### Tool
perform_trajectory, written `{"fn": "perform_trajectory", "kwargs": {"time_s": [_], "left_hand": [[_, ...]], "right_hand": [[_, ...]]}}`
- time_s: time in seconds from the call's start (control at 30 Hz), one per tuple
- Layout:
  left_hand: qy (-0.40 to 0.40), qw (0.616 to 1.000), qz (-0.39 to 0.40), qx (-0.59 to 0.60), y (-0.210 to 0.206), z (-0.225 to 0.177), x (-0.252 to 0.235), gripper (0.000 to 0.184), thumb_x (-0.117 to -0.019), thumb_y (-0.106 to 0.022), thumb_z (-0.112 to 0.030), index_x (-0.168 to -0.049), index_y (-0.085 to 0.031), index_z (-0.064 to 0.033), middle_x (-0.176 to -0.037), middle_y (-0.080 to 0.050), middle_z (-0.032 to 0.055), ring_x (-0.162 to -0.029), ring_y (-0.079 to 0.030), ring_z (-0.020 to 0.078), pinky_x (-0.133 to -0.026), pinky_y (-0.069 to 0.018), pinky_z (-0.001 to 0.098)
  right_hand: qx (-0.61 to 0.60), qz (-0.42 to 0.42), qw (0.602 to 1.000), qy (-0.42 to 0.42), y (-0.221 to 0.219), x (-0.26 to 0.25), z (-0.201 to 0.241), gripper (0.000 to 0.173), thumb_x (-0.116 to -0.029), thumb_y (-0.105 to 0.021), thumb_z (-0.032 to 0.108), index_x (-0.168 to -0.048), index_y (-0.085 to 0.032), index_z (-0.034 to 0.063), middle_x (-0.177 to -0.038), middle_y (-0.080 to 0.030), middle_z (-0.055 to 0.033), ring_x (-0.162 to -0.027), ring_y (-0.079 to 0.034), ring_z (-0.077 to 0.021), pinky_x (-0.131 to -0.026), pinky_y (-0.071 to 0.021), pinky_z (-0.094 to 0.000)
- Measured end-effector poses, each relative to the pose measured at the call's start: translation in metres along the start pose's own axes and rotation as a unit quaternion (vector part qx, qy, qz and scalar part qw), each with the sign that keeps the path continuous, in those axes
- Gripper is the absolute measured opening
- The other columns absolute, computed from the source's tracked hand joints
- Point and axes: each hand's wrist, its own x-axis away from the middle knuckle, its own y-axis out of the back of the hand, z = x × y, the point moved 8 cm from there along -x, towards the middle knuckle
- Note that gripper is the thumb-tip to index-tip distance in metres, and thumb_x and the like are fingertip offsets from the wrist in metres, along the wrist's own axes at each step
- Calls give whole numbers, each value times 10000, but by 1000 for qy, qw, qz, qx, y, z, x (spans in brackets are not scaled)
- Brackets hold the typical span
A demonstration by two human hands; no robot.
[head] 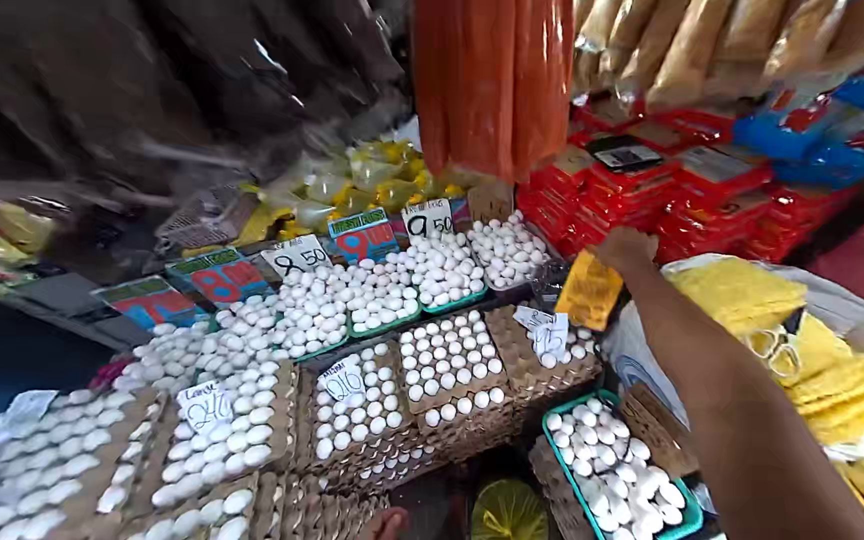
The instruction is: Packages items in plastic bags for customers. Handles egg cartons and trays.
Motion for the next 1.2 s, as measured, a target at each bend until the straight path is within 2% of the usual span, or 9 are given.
{"fn": "perform_trajectory", "kwargs": {"time_s": [0.1,0.27,0.37,0.43,0.53,0.6,0.67,0.87,1.2], "left_hand": [[-23,999,-6,29,-14,-11,-15,249,-1041,-526,-144,-1107,-694,28,-979,-745,99,-904,-724,180,-871,-607,394],[-67,972,85,209,-105,-87,-57,281,-1013,-609,-195,-1149,-666,44,-1034,-742,128,-959,-729,240,-904,-611,421],[56,870,249,422,-192,-144,-63,682,-1071,-376,-519,-1511,-347,0,-1403,-601,211,-1220,-641,368,-986,-562,537],[107,765,292,563,-231,-181,-62,1023,-919,-130,-845,-1612,-153,-93,-1522,-469,251,-1316,-553,445,-1016,-510,633],[145,685,178,692,-240,-205,-84,841,-962,-329,-770,-1479,-448,-117,-1381,-597,190,-1243,-604,363,-1019,-506,596],[191,713,82,670,-235,-193,-92,391,-1088,-446,-333,-1356,-522,-59,-1227,-658,184,-1105,-668,321,-927,-564,557],[217,742,47,633,-229,-181,-97,305,-1059,-470,-151,-1332,-513,-24,-1189,-657,202,-1061,-675,317,-893,-574,546],[226,747,69,622,-223,-177,-94,339,-1064,-469,-193,-1364,-501,-40,-1221,-651,217,-1086,-677,332,-913,-570,555],[213,797,56,562,-180,-171,-90,418,-1065,-499,-297,-1422,-495,-79,-1240,-663,206,-1096,-684,331,-919,-577,539]], "right_hand": [[13,-38,997,59,53,26,19,420,-953,-611,325,-1103,-676,-61,-1145,-667,-347,-1117,-616,-563,-949,-379,-801],[-86,-51,983,157,93,117,25,384,-1033,-549,377,-1230,-642,61,-1075,-701,-238,-1030,-674,-458,-853,-494,-717],[-233,-29,953,191,86,190,24,343,-1056,-552,355,-1171,-608,37,-947,-694,-138,-806,-707,-275,-763,-598,-532],[-346,1,917,199,57,248,16,288,-1071,-543,307,-1155,-571,33,-856,-727,-84,-684,-733,-193,-657,-650,-419],[-403,43,900,163,5,322,-15,305,-1055,-581,314,-1175,-570,35,-750,-690,-102,-578,-675,-224,-542,-604,-434],[-433,47,886,159,-25,357,-42,322,-1028,-624,311,-1195,-582,39,-774,-696,-76,-634,-678,-196,-597,-599,-412],[-462,-20,867,186,-38,386,-72,350,-1013,-622,304,-1242,-597,41,-950,-734,-59,-828,-710,-173,-727,-615,-384],[-313,-202,897,240,-63,426,-95,245,-1007,-574,307,-1143,-772,354,-1500,-491,-173,-1374,-442,-368,-1095,-407,-563],[-119,-125,929,327,-82,388,-12,313,-853,-667,164,-1155,-744,192,-1664,-337,-28,-1537,-269,-337,-1181,-303,-614]]}}
